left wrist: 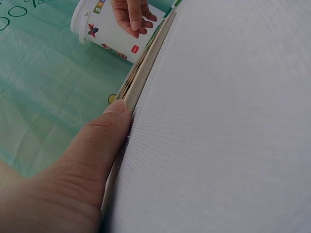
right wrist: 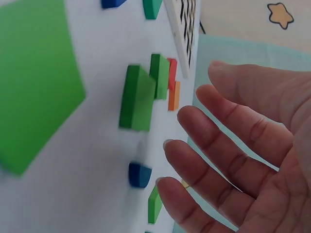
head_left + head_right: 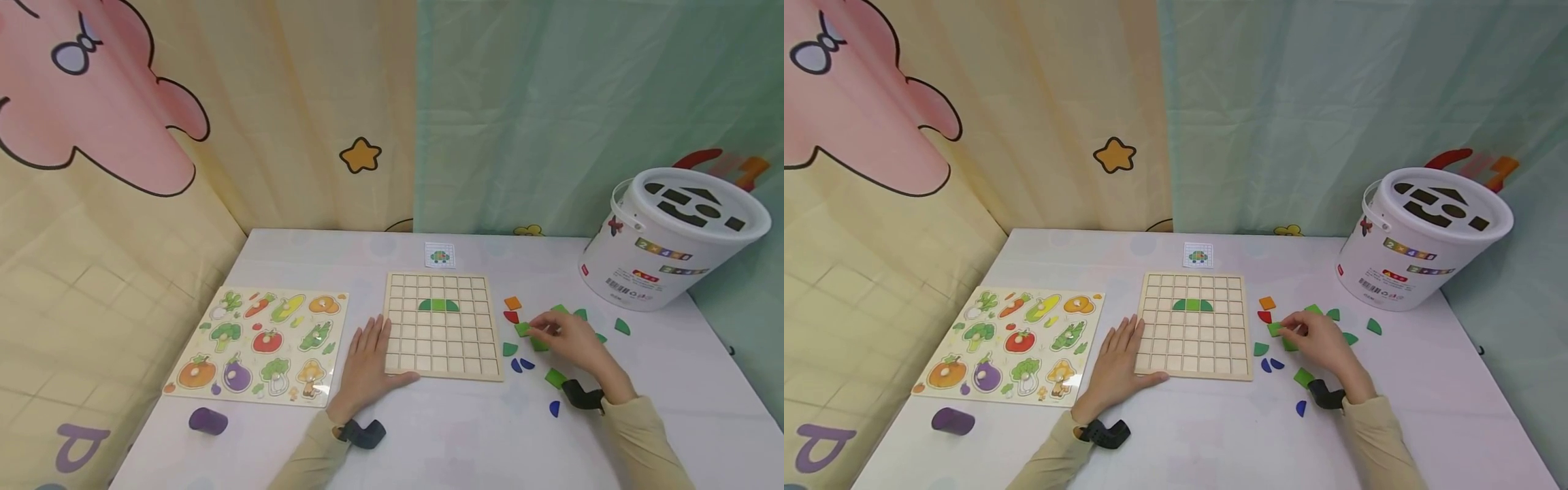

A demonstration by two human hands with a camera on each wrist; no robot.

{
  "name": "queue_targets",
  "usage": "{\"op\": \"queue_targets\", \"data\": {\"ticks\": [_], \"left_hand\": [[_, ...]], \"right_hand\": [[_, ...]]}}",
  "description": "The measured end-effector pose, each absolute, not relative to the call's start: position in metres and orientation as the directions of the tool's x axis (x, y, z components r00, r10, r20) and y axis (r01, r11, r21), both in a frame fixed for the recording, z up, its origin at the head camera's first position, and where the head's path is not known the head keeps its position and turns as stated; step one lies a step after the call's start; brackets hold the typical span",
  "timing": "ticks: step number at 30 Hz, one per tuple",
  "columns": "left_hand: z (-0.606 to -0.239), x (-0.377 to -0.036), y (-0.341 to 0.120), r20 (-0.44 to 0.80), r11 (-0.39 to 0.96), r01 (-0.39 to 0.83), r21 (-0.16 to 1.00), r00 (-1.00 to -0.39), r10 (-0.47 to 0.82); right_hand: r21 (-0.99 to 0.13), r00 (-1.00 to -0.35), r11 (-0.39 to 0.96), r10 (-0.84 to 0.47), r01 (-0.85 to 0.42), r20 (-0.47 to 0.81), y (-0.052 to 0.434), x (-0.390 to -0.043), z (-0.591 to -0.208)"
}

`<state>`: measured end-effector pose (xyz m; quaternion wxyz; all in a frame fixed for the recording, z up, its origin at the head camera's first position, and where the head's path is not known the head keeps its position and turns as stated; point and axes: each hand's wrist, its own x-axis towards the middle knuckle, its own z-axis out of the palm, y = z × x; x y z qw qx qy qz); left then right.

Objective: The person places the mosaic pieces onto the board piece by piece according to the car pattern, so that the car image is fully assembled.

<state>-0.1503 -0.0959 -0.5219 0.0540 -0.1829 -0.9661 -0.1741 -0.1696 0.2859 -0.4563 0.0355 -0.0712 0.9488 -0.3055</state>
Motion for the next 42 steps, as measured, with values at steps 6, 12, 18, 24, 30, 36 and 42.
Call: {"op": "queue_targets", "data": {"ticks": [6,12,18,24,30,36,42], "left_hand": [[-0.523,-0.151,-0.096,0.162,0.875,0.364,0.319,-0.931,0.328],[-0.522,-0.151,-0.096,0.163,0.874,0.364,0.321,-0.931,0.327],[-0.522,-0.151,-0.097,0.175,0.874,0.371,0.312,-0.927,0.331],[-0.523,-0.151,-0.097,0.184,0.869,0.380,0.317,-0.924,0.337],[-0.523,-0.150,-0.096,0.181,0.869,0.379,0.318,-0.924,0.337],[-0.522,-0.150,-0.096,0.174,0.872,0.375,0.314,-0.926,0.336],[-0.521,-0.149,-0.095,0.170,0.875,0.374,0.308,-0.926,0.336]], "right_hand": [[-0.558,-0.999,0.829,-0.054,-0.043,-0.004,0.309,-0.167,-0.457],[-0.513,-0.997,0.857,0.073,0.045,0.035,0.333,-0.171,-0.455],[-0.493,-0.994,0.866,0.108,0.090,0.008,0.349,-0.176,-0.453],[-0.479,-0.996,0.874,0.068,0.085,-0.053,0.354,-0.181,-0.455],[-0.459,-0.999,0.887,0.039,0.052,-0.038,0.355,-0.185,-0.460],[-0.436,-0.997,0.897,0.055,0.077,-0.063,0.355,-0.187,-0.462],[-0.429,-0.994,0.898,0.067,0.096,-0.083,0.356,-0.186,-0.461]]}}
